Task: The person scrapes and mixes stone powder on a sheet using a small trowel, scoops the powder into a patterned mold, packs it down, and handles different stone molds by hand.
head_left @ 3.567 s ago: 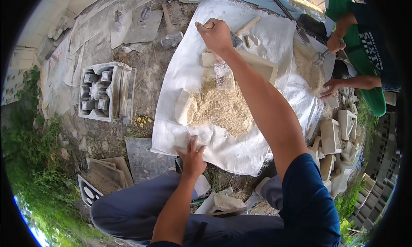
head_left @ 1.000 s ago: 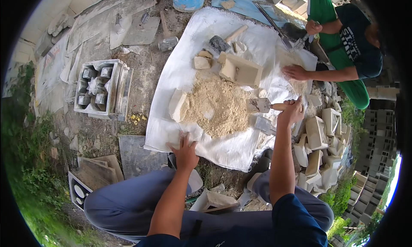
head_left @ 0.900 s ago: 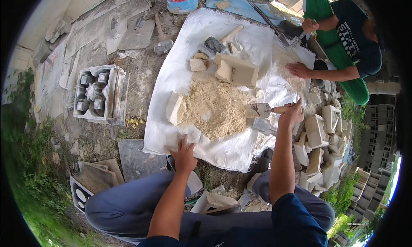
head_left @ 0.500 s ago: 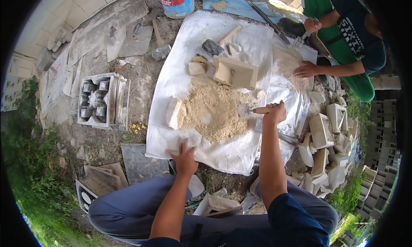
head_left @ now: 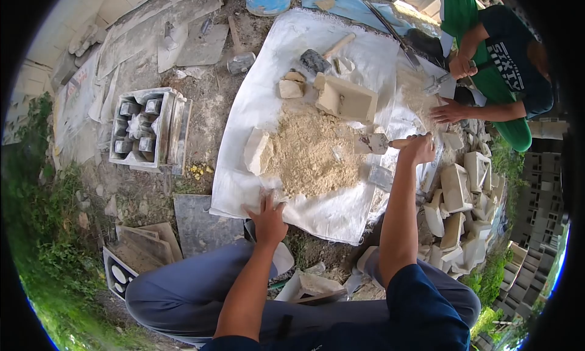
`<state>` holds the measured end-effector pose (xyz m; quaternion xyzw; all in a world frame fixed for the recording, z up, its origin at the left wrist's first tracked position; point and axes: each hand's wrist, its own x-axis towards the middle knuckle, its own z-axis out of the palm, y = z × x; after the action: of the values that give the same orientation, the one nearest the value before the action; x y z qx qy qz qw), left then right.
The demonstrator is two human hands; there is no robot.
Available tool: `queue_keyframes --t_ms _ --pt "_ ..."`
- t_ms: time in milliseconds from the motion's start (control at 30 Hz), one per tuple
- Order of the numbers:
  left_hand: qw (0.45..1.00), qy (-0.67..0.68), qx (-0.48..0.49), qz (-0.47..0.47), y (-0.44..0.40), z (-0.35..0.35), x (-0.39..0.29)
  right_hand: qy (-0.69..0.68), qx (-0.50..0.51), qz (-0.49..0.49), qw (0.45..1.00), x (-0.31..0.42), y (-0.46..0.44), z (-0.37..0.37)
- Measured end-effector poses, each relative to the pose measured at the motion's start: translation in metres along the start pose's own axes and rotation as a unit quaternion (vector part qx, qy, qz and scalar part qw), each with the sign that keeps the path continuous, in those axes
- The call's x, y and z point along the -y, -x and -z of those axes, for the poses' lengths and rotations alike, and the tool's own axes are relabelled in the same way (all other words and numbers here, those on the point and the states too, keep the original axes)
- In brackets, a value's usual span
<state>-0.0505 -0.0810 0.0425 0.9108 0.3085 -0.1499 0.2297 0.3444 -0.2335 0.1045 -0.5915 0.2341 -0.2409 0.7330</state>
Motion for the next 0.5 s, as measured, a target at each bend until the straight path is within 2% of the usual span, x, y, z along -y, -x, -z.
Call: queue_keyframes --t_ms 33,100,133,200,267,433,467,500 --pt "1.000 0.003 0.001 -0.001 -0.001 -0.002 0.001 0.002 0.000 0.003 1.000 -0.014 -0.014 0.003" --pt "1.000 -0.006 -0.007 -0.005 -0.002 -0.006 0.003 0.007 -0.037 -0.084 0.996 -0.041 -0.031 0.008" --pt "1.000 -0.004 -0.005 -0.005 -0.002 -0.007 0.003 0.009 -0.037 -0.083 0.996 -0.052 -0.033 0.007" --pt "1.000 -0.002 0.004 0.001 -0.002 -0.005 0.003 0.024 -0.115 -0.164 0.980 -0.065 -0.024 0.001" --pt "1.000 -0.001 0.006 0.003 -0.003 -0.005 0.003 -0.014 -0.069 -0.173 0.982 -0.071 -0.003 -0.004" --pt "1.000 -0.010 0.004 0.001 -0.002 -0.003 0.001 -0.065 0.145 -0.142 0.977 -0.061 0.069 -0.037" --pt "1.000 -0.015 0.003 -0.001 -0.001 -0.001 0.000 -0.067 0.145 -0.142 0.977 -0.052 0.082 -0.044" --pt "1.000 -0.020 0.001 -0.002 -0.001 0.000 0.001 -0.061 0.254 -0.129 0.957 -0.042 0.095 -0.050"
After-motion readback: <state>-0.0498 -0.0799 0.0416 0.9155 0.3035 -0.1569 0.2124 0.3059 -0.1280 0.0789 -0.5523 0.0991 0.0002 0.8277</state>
